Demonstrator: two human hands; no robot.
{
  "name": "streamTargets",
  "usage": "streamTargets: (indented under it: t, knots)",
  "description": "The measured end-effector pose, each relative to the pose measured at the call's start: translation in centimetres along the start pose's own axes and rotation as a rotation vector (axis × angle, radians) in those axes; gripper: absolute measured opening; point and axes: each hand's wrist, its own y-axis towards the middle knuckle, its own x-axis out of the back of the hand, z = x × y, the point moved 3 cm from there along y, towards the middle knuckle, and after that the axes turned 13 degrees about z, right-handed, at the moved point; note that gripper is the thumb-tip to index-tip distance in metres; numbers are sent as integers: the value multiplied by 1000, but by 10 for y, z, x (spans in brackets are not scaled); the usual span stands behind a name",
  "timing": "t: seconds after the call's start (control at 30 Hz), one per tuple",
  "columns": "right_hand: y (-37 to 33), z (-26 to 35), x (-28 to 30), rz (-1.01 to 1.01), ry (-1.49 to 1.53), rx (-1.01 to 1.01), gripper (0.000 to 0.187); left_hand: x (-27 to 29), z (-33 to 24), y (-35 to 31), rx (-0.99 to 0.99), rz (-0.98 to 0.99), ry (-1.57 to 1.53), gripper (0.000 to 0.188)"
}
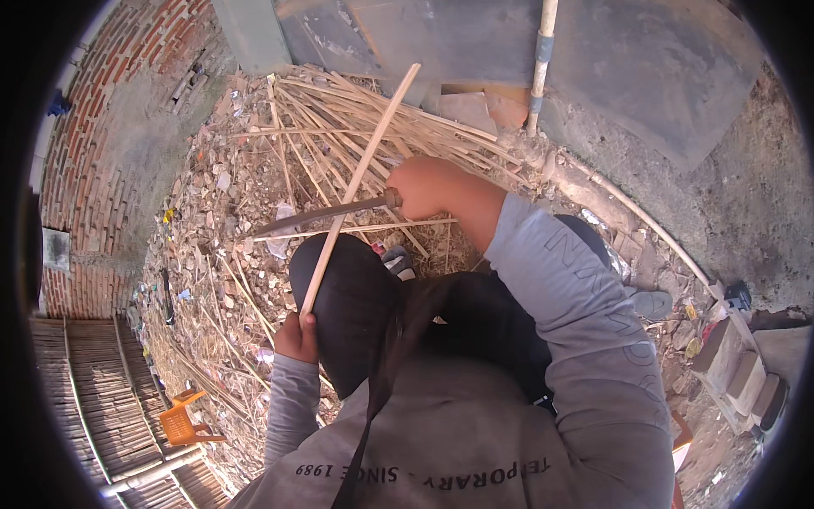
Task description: The person scrapes a long bamboo strip with a knife while sitting on the ground, smoothing the surface and picking up other bamboo pieces from a pile.
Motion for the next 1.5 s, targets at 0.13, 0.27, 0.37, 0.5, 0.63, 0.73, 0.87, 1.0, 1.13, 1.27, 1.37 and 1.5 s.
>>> streamTargets:
  t: [0.13, 0.27, 0.37, 0.5, 0.63, 0.73, 0.87, 1.0, 1.13, 1.27, 1.37, 1.5]
  knots:
    - [9, -50, 7, -176, 132, -111, 25, 6, -7, 0, 12, 51, -8, 51]
    - [-1, -35, 11, -319, 67, -26, 33, 0, 3, 0, 0, 3, 67, 51]
    - [-6, -11, 11, -307, -19, -28, 35, -5, 5, 2, -4, -9, 37, 50]
    - [-14, 3, 16, -62, -35, -36, 32, -4, 2, 1, -14, -24, 8, 49]
    - [-4, -25, 12, -109, 139, -126, 27, 2, -6, 1, 20, 52, -13, 53]
    - [0, -14, 11, -154, 124, -77, 23, -2, 3, 0, -22, -13, 9, 50]
    - [-12, 21, 8, -73, -86, -5, 23, -3, 5, 1, -9, -11, 16, 50]
    - [5, -31, 5, -52, 135, -47, 28, -3, 0, 2, -12, -3, 8, 51]
    - [-1, -27, 13, -145, 209, -95, 31, -4, 4, 0, 5, -4, 31, 51]
    - [-3, 5, 4, -34, 30, 18, 32, -4, 4, 0, -4, -21, 12, 51]
    - [0, -1, -2, -5, 0, 29, 32, -5, 4, 0, 9, 1, 19, 51]
    - [8, -45, 6, -152, 172, -31, 34, -5, 7, 4, 44, 13, 42, 49]
